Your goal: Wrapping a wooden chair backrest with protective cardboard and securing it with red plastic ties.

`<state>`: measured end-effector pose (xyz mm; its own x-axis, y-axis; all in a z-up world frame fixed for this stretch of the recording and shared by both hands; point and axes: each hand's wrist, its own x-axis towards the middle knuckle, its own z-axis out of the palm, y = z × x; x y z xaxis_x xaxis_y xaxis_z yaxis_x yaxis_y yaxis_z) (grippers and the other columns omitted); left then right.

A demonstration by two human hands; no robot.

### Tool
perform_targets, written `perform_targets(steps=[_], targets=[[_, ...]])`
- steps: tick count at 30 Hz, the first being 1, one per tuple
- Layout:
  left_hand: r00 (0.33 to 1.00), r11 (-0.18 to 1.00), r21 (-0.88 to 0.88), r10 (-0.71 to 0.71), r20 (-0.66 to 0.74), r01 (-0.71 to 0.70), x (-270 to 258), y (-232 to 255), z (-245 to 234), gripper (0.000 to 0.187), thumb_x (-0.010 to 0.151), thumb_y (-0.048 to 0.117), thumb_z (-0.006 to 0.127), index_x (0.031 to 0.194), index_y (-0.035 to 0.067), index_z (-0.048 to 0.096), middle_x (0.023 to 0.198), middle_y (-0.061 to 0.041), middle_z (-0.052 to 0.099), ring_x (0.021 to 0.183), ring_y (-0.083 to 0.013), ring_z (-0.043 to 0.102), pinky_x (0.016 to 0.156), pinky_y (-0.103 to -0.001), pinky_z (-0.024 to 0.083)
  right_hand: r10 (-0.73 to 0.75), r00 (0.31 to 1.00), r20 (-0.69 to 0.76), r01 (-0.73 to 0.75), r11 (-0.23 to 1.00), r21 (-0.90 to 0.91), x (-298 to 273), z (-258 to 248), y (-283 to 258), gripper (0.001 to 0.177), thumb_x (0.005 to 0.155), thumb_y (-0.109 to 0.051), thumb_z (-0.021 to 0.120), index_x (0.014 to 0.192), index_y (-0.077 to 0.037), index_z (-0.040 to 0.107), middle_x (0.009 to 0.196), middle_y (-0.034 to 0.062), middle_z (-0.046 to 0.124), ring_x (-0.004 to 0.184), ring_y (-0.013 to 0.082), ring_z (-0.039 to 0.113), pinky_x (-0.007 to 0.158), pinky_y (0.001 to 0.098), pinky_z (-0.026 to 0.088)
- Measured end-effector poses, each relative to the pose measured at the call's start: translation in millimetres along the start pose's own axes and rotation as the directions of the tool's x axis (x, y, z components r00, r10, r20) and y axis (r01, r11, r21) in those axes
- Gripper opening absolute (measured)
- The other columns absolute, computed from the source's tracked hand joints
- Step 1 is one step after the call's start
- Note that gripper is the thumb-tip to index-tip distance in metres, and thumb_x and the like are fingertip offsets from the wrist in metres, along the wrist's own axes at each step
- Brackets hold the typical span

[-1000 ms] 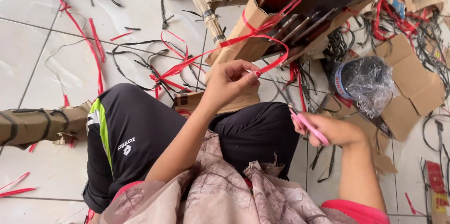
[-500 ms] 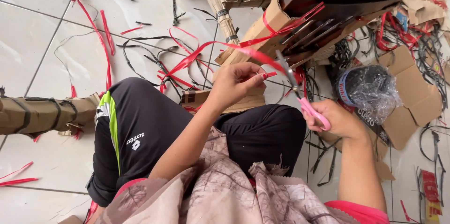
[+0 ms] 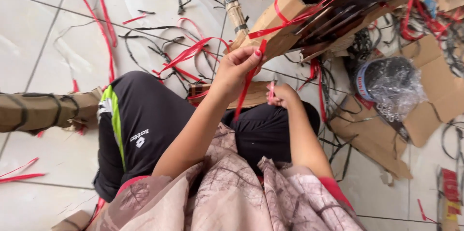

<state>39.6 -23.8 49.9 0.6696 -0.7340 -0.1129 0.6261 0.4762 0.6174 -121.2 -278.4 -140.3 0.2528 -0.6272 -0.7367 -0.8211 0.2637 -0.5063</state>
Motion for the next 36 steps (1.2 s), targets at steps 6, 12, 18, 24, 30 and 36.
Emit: perform_targets(steps=[6,12,18,24,30,36], targets=[[0.999,0.979,-0.201,-0.046,-0.021,0.041,2,11,-19,0.021,0.099,0.020,0.072,0.109,0.002,0.070,0.090,-0.008,0.071,0.080,-0.0093,0.067,0.074,-0.025,0.061,0.050,0.998,0.039,-0.045,0.993,-0.109,10,38,-18,0.024,0.085,-0.003,0.073,0.087,0.017,0.061,0.070,0.0330,0.062,0.050,0.0361,0.066,0.056,0.0506,0.067],[0.994,0.973,0.207,0.089,0.059,-0.100,13,6,-18,0.016,0.092,0.023,0.080,0.097,0.008,0.077,0.070,0.001,0.064,0.066,-0.0007,0.058,0.058,-0.014,0.049,-0.693,0.710,-0.127,0.703,0.684,0.195,-228,32,-108,0.008,0.095,-0.002,0.064,0.095,-0.004,0.071,0.059,0.0138,0.061,0.038,0.0143,0.053,0.034,0.0226,0.045],[0.916,0.656,0.644,0.342,0.212,-0.393,-7,14,-15,0.014,0.092,0.032,0.077,0.100,0.020,0.077,0.084,-0.002,0.076,0.088,-0.0223,0.075,0.082,-0.036,0.059,-0.895,0.424,-0.137,0.906,0.417,0.080,-277,36,-147,0.017,0.093,-0.004,0.081,0.104,0.007,0.074,0.087,0.0151,0.066,0.056,0.0117,0.059,0.042,0.0195,0.051],[0.914,0.355,0.863,0.320,0.250,-0.360,-35,71,-11,0.023,0.101,0.030,0.061,0.101,0.011,0.075,0.088,-0.014,0.068,0.082,-0.0411,0.070,0.074,-0.052,0.056,-0.953,-0.282,-0.109,0.823,-0.182,-0.538,-300,62,-156,0.008,0.088,0.001,0.088,0.090,-0.004,0.082,0.088,0.0080,0.075,0.070,0.0238,0.072,0.057,0.0322,0.056],[0.984,0.828,0.558,-0.063,0.170,-0.043,-15,42,-16,0.020,0.085,0.027,0.077,0.099,0.013,0.081,0.069,-0.002,0.070,0.075,-0.0118,0.063,0.073,-0.028,0.054,-0.925,-0.378,-0.040,0.762,-0.286,-0.580,-298,69,-129,0.011,0.081,-0.003,0.092,0.083,-0.006,0.081,0.084,0.0047,0.075,0.065,0.0211,0.070,0.055,0.0300,0.058],[0.960,0.355,0.916,-0.134,0.247,-0.187,-13,23,-24,0.025,0.075,0.034,0.079,0.085,0.011,0.078,0.058,-0.011,0.065,0.069,-0.0368,0.072,0.065,-0.045,0.056,-0.838,-0.443,0.319,0.630,-0.544,-0.555,-298,50,-127,0.022,0.092,-0.002,0.075,0.075,-0.008,0.064,0.121,0.0083,0.077,0.114,0.0310,0.070,0.108,0.0481,0.045]])
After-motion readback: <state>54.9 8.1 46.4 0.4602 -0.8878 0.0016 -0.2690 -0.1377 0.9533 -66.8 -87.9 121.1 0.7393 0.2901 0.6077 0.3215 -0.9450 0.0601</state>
